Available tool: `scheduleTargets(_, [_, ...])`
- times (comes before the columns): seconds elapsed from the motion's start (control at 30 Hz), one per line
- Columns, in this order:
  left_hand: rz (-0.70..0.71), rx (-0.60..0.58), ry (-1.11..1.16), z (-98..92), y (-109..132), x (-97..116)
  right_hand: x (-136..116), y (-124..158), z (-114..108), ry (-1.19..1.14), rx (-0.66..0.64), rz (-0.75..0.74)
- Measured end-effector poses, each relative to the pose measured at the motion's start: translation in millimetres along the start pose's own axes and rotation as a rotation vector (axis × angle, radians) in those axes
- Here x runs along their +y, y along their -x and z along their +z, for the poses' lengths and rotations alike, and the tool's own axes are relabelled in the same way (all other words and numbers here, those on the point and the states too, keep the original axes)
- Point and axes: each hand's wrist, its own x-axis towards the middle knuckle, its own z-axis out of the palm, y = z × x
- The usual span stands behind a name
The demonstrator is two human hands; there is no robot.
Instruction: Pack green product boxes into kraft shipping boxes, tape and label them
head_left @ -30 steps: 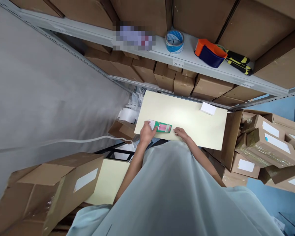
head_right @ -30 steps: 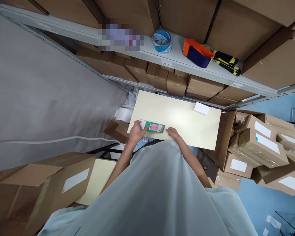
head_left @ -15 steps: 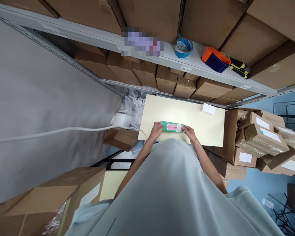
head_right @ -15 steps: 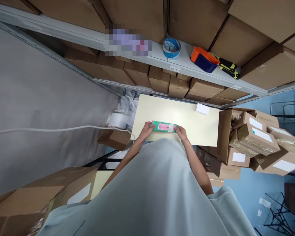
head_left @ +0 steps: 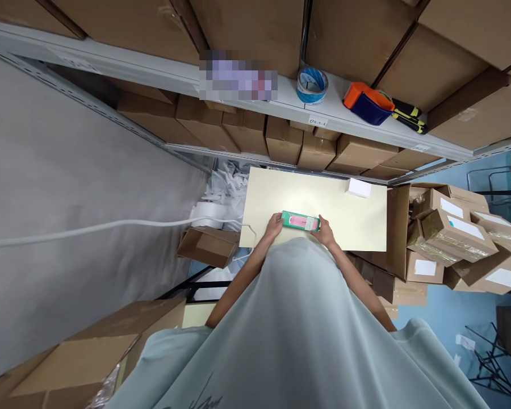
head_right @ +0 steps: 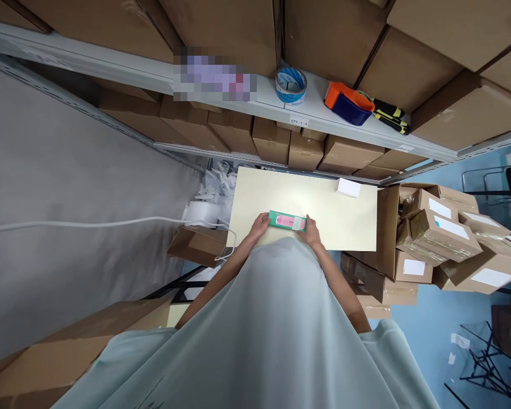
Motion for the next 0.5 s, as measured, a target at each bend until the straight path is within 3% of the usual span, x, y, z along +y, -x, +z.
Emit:
scheduleTargets(0.1, [-0.028, 0.025, -0.013, 0.1, -1, -4, -6, -6, 3, 0.427, -0.054, -0.128])
scheduleTargets(0.17, [-0.058, 0.044, -0.02, 1.4, -2, -6, -10, -10, 4, 0.563, -0.075, -0.189])
scheduleTargets(0.5, [-0.221, 0.086, 0.03, 4.7, 1, 5, -23, -20, -1, 0.516, -0.085, -0.266])
